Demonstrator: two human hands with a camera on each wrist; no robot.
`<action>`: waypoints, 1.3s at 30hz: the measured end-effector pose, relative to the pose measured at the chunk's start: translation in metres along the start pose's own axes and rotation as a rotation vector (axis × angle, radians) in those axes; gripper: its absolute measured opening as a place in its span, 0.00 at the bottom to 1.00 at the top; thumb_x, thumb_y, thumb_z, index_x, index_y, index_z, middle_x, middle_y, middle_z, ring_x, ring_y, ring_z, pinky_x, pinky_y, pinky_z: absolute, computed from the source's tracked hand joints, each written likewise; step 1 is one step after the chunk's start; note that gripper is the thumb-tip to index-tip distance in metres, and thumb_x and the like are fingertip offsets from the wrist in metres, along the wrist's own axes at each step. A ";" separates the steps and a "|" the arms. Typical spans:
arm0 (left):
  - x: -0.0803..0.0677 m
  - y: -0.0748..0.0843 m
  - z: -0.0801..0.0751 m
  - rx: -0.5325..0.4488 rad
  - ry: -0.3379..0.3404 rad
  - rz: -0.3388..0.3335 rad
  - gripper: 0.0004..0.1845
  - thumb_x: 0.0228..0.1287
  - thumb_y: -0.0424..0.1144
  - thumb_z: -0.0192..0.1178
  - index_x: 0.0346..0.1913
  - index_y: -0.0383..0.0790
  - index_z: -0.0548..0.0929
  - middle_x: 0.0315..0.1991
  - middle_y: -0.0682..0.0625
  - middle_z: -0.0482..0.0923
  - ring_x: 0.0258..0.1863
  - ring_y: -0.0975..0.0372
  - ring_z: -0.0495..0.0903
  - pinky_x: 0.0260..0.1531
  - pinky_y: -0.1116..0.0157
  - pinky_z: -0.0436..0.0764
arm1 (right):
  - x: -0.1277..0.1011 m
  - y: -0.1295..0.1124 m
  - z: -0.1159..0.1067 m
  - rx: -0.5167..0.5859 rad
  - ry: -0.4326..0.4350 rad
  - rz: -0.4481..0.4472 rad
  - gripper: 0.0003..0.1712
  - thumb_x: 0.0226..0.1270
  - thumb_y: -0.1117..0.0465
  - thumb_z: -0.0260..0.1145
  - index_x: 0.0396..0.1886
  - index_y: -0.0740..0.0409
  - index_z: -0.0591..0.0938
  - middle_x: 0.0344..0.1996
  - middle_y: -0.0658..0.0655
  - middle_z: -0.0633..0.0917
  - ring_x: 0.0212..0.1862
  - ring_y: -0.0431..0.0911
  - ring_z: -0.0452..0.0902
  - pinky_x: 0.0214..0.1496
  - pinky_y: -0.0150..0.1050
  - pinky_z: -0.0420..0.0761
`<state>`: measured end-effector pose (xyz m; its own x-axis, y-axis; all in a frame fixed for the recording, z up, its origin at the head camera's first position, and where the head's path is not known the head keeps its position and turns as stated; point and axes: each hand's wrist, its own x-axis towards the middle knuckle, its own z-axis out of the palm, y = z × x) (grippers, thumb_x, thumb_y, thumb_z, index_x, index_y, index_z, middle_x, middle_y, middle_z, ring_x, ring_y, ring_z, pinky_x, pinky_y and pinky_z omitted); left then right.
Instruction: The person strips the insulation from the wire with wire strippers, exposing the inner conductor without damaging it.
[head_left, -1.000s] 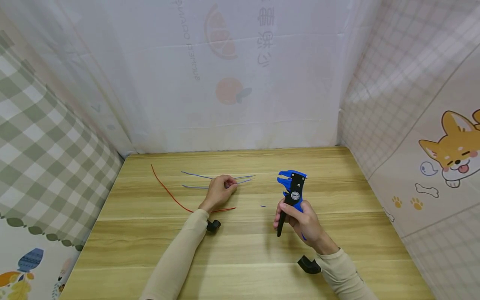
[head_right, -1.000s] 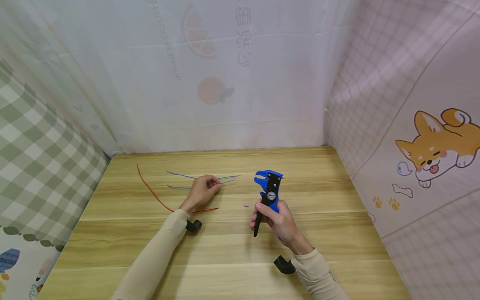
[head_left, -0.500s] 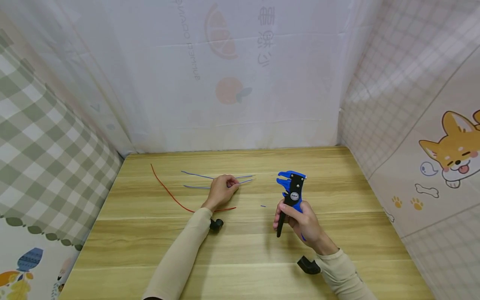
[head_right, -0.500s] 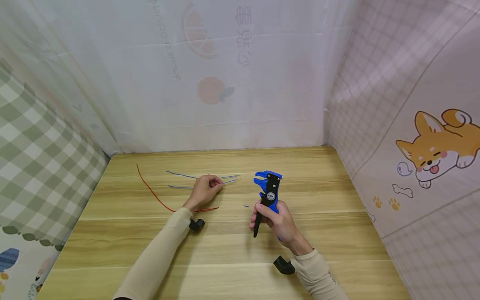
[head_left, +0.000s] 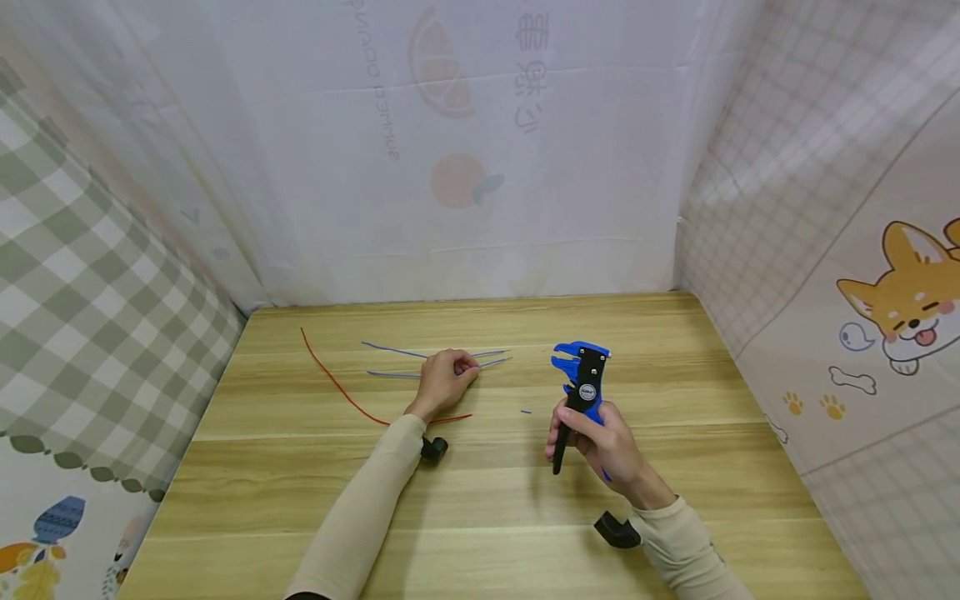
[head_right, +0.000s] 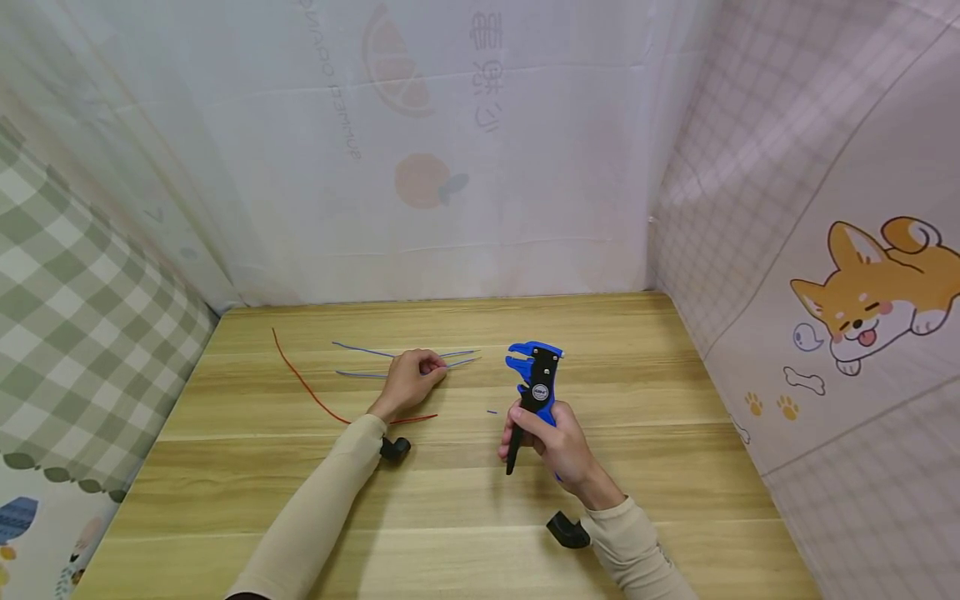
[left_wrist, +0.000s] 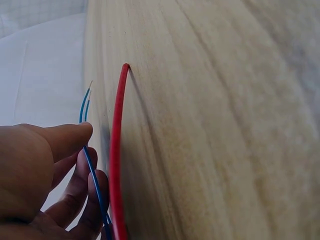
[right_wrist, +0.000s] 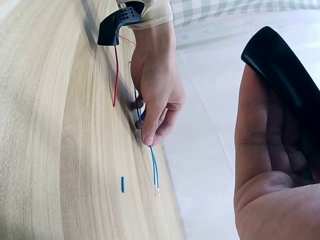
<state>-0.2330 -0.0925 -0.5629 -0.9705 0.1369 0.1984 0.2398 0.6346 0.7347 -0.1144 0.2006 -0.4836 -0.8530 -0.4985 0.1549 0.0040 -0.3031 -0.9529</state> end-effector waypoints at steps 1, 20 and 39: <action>0.000 0.003 -0.001 0.007 -0.008 -0.013 0.03 0.74 0.36 0.75 0.39 0.42 0.95 0.32 0.51 0.91 0.33 0.62 0.82 0.47 0.60 0.73 | 0.000 0.000 0.000 0.000 0.002 0.004 0.10 0.92 0.68 0.50 0.48 0.63 0.78 0.38 0.51 0.87 0.38 0.43 0.93 0.47 0.46 0.96; -0.001 0.011 -0.003 0.036 -0.061 -0.092 0.03 0.75 0.36 0.75 0.43 0.40 0.95 0.40 0.47 0.94 0.43 0.54 0.89 0.60 0.49 0.76 | -0.002 0.002 -0.001 0.001 0.007 0.008 0.11 0.92 0.68 0.50 0.48 0.62 0.79 0.38 0.51 0.87 0.38 0.43 0.93 0.47 0.45 0.96; -0.011 -0.006 -0.011 -0.058 -0.045 0.052 0.11 0.74 0.41 0.75 0.53 0.41 0.94 0.47 0.47 0.93 0.51 0.52 0.91 0.69 0.42 0.74 | -0.002 0.006 -0.006 -0.002 0.005 0.010 0.10 0.92 0.67 0.50 0.50 0.62 0.78 0.39 0.51 0.87 0.39 0.42 0.93 0.49 0.45 0.96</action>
<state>-0.2231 -0.1065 -0.5624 -0.9565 0.2035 0.2091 0.2899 0.5809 0.7606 -0.1161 0.2044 -0.4911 -0.8554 -0.4976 0.1440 0.0115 -0.2962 -0.9550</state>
